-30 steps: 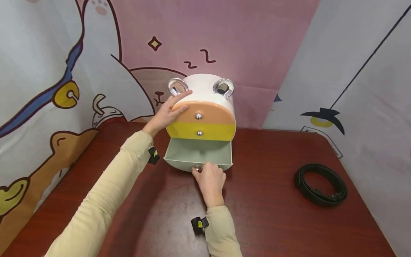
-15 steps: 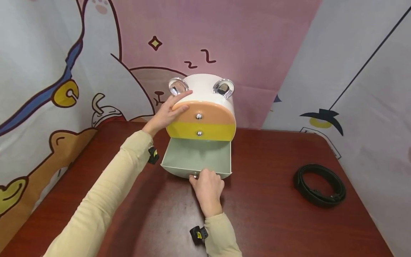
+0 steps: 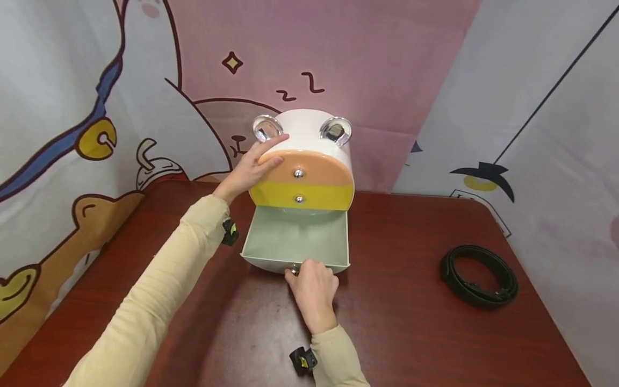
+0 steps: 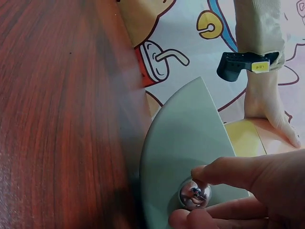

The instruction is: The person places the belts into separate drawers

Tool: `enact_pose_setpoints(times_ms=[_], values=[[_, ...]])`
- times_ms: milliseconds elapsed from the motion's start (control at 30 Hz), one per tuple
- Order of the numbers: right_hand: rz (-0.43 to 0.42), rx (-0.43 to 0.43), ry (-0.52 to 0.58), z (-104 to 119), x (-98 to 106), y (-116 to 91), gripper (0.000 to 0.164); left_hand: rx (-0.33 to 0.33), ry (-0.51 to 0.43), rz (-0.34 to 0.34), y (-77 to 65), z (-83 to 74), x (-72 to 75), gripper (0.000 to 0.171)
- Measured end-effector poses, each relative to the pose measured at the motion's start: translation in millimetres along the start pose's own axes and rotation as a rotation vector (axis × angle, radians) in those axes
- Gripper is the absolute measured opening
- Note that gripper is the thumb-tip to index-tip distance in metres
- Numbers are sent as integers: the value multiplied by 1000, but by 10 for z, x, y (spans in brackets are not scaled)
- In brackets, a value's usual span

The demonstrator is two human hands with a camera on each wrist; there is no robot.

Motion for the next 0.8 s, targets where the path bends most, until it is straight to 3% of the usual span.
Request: enact_pose_setpoints(times_ms=[333, 533, 800], values=[[162, 100, -11, 42, 62, -10, 35, -14, -19, -7, 3, 1, -21, 47], [138, 206, 32, 105, 274, 52, 17, -30, 1, 6, 24, -29, -58, 47], [128, 263, 78, 164, 494, 208, 7, -15, 13, 9, 6, -32, -3, 47]])
Point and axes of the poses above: each hand's wrist, its own y-axis towards the middle knuckle, its own x-axis out of the back of the hand, z = x × y, the point moved 10 cm from there along y, towards the middle knuckle, and after that the axes turned 10 degrees about -x, right-handed, at the moved point
